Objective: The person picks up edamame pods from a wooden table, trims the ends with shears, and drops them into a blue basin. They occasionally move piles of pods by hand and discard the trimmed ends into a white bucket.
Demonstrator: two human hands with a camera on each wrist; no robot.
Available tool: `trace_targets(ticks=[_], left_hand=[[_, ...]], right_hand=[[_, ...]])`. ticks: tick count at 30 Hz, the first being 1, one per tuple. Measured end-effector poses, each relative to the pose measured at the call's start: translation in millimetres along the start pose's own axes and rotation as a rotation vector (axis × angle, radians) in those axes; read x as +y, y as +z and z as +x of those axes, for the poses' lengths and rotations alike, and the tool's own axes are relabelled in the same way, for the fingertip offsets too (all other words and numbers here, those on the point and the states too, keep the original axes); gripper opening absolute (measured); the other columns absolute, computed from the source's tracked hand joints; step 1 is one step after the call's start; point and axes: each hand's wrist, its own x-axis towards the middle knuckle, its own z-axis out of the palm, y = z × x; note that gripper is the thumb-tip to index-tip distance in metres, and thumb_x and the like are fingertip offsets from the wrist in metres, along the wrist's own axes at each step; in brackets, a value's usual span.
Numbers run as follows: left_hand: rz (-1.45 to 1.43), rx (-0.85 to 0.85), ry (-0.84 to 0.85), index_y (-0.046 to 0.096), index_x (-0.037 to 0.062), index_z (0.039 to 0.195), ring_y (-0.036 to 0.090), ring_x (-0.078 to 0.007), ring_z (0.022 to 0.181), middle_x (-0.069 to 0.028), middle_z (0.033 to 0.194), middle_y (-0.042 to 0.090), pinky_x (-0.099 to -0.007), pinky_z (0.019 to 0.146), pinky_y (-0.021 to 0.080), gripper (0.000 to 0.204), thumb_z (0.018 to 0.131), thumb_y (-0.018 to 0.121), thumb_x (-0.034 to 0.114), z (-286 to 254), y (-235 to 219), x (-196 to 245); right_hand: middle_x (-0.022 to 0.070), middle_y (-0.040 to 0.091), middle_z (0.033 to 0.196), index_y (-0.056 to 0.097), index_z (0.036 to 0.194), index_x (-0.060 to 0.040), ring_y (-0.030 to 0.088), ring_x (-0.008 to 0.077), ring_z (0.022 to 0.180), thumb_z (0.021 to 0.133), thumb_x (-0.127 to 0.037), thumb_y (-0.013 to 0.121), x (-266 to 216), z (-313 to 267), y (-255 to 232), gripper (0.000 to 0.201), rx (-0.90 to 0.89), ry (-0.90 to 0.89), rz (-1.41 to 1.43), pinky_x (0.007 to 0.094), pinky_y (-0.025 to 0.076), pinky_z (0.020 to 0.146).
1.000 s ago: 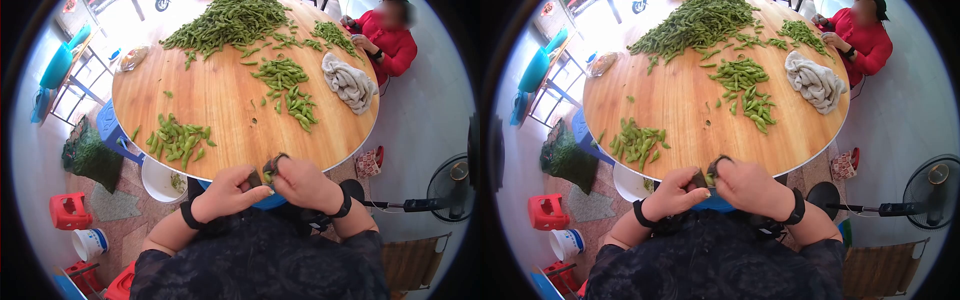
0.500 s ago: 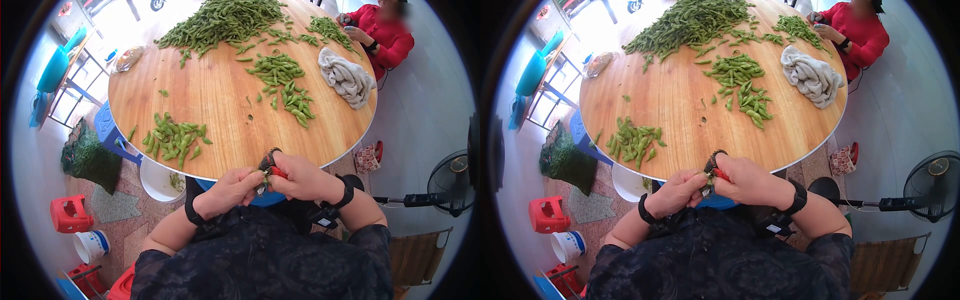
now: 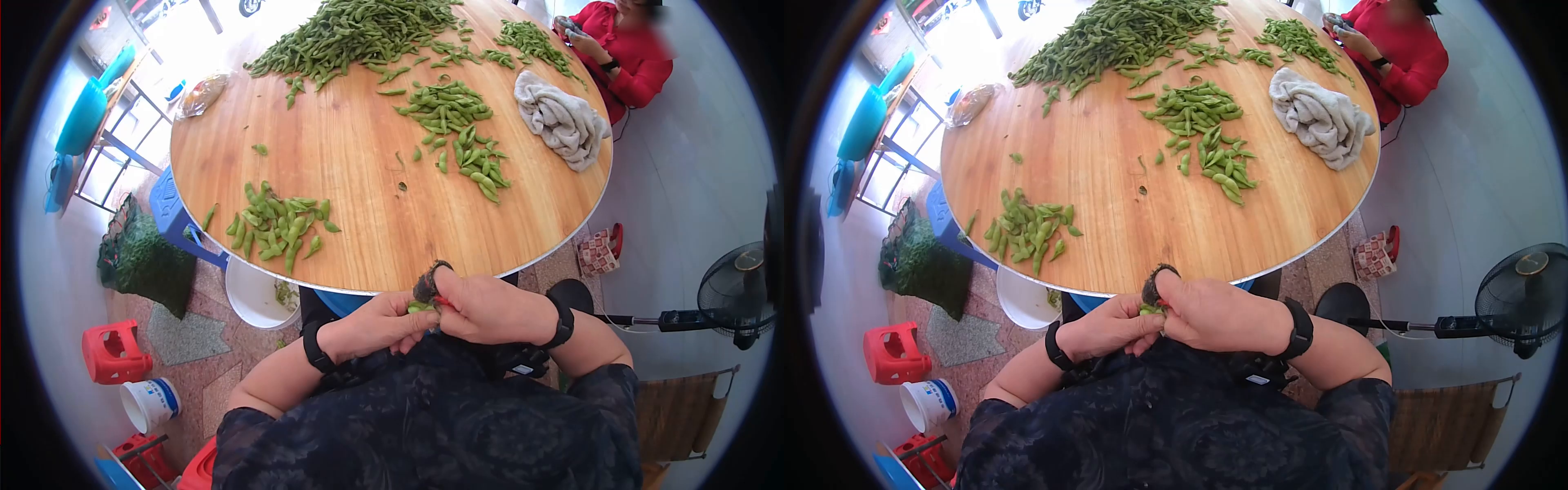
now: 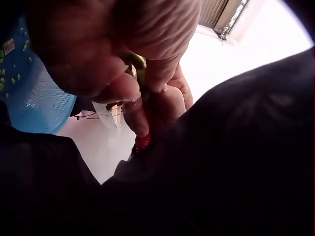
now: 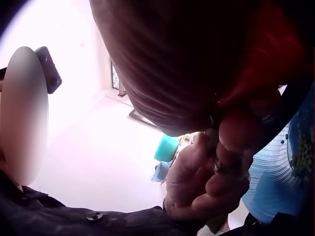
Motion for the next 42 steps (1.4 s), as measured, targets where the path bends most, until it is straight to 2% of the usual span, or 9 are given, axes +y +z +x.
trace_targets(ticks=[7,11,14,19,29,31,33,36,42], left_hand=[[-0.262,0.067,0.041,0.056,0.0079,0.092,0.046,-0.0062,0.055,0.0018,0.066,0.051,-0.0197,0.049,0.035,0.014,0.097,0.051,0.020,7.8,1.0,-18.6],[-0.331,-0.021,0.041,0.056,0.0079,0.094,0.047,-0.0063,0.057,0.0015,0.070,0.052,-0.0198,0.050,0.035,0.012,0.097,0.050,0.017,9.0,5.0,-22.5],[-0.219,0.057,0.014,0.056,0.0071,0.097,0.045,-0.0069,0.057,0.0005,0.074,0.053,-0.0202,0.051,0.035,0.010,0.095,0.047,0.011,10.3,9.0,-24.0],[-0.458,-0.041,-0.037,0.054,0.0058,0.100,0.041,-0.0075,0.058,-0.0020,0.081,0.052,-0.0209,0.051,0.032,0.011,0.091,0.048,0.007,17.6,4.4,-41.8],[-0.323,-0.072,0.003,0.058,0.0100,0.098,0.041,-0.0027,0.064,0.0067,0.079,0.049,-0.0186,0.056,0.034,0.009,0.091,0.054,0.014,23.1,1.6,-37.9],[-0.176,-0.112,0.118,0.059,0.0112,0.098,0.042,-0.0012,0.067,0.0081,0.082,0.051,-0.0179,0.060,0.035,0.009,0.092,0.053,0.014,22.2,0.4,-40.6],[-0.157,-0.076,0.075,0.061,0.0084,0.102,0.048,-0.0016,0.079,0.0059,0.089,0.056,-0.0198,0.071,0.042,0.014,0.092,0.052,0.012,23.8,-1.5,-48.4],[0.115,-0.064,0.468,0.059,0.0010,0.113,0.052,-0.0073,0.103,0.0001,0.105,0.062,-0.0262,0.091,0.042,0.025,0.092,0.046,0.003,22.1,-2.6,-54.7],[0.118,-0.049,0.485,0.057,0.0010,0.111,0.051,-0.0075,0.094,-0.0003,0.098,0.060,-0.0264,0.084,0.043,0.022,0.093,0.047,0.005,20.0,-3.1,-60.4]], right_hand=[[0.0232,0.054,0.063,0.039,0.091,0.0024,0.058,0.0427,0.063,0.085,-0.011,0.054,-0.2,-10.8,7.4,0.022,0.139,0.023,-0.120,0.0457,0.046,0.055],[0.0234,0.055,0.063,0.039,0.089,0.0021,0.059,0.0421,0.063,0.085,-0.010,0.055,6.9,-12.9,16.2,0.021,0.151,-0.008,-0.065,0.0449,0.046,0.054],[0.0227,0.055,0.063,0.039,0.089,0.0015,0.059,0.0423,0.063,0.084,-0.009,0.055,16.7,-13.6,20.6,0.020,0.159,-0.052,-0.107,0.0450,0.046,0.053],[0.0216,0.055,0.062,0.039,0.089,0.0013,0.059,0.0406,0.062,0.084,-0.011,0.056,19.1,-16.1,24.3,0.021,0.109,-0.018,-0.097,0.0448,0.046,0.053],[0.0214,0.055,0.062,0.040,0.089,0.0021,0.059,0.0405,0.060,0.081,-0.010,0.058,11.4,-14.1,28.5,0.022,0.166,-0.055,-0.181,0.0439,0.046,0.050],[0.0203,0.055,0.061,0.041,0.090,0.0019,0.060,0.0389,0.058,0.080,-0.009,0.059,10.2,-12.3,31.2,0.023,0.229,-0.050,-0.114,0.0425,0.047,0.050],[0.0191,0.055,0.059,0.042,0.090,0.0024,0.060,0.0369,0.056,0.079,-0.009,0.059,5.5,-9.2,34.3,0.023,0.233,-0.068,-0.148,0.0413,0.047,0.048],[0.0177,0.054,0.056,0.043,0.090,0.0045,0.059,0.0360,0.053,0.080,-0.010,0.058,-3.3,-7.6,31.4,0.023,0.162,-0.093,-0.345,0.0412,0.046,0.046],[0.0191,0.054,0.058,0.042,0.090,0.0041,0.059,0.0377,0.055,0.079,-0.008,0.056,-6.2,-1.2,31.9,0.022,0.121,-0.079,-0.268,0.0428,0.046,0.048]])
